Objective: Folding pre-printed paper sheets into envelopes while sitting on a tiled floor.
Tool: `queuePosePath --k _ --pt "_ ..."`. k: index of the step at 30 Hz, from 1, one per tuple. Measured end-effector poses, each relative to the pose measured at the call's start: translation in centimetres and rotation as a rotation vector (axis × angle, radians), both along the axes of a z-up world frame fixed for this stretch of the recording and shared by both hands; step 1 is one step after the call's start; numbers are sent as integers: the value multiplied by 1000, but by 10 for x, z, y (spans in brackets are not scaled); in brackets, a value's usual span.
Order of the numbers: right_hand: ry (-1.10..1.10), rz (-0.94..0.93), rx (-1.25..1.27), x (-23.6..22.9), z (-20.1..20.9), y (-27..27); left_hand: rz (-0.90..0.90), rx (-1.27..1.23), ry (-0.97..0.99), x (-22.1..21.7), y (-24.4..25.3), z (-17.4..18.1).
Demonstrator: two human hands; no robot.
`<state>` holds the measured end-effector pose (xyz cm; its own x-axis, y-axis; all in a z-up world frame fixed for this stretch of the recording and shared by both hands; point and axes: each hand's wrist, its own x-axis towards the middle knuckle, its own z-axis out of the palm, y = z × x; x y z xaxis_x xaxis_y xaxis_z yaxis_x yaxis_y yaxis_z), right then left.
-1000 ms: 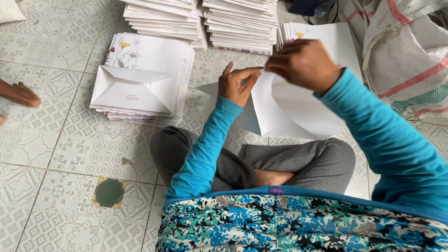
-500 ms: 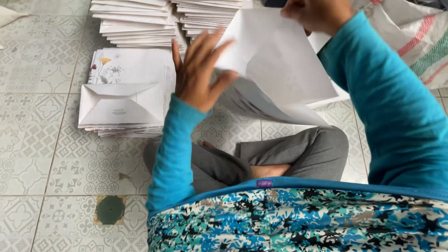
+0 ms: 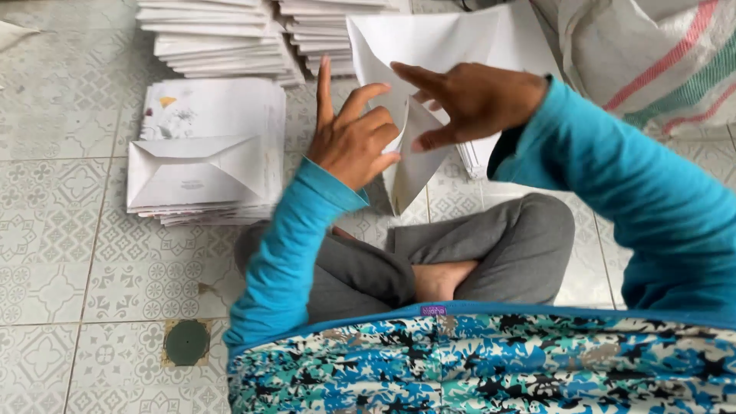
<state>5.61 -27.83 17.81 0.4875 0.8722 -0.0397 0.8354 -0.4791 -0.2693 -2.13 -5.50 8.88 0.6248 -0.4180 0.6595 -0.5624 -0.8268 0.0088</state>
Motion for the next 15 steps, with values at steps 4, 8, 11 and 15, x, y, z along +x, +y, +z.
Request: queuePosePath --k 4,8,11,15 --pt "75 -76 -522 10 7 11 -247 260 50 3 19 29" --pt "153 103 -863 12 5 26 -352 383 14 9 25 39" --pt "186 210 -840 50 -53 14 -214 462 39 14 38 35" --pt "233 166 -870 51 -43 11 -128 402 135 18 53 25"
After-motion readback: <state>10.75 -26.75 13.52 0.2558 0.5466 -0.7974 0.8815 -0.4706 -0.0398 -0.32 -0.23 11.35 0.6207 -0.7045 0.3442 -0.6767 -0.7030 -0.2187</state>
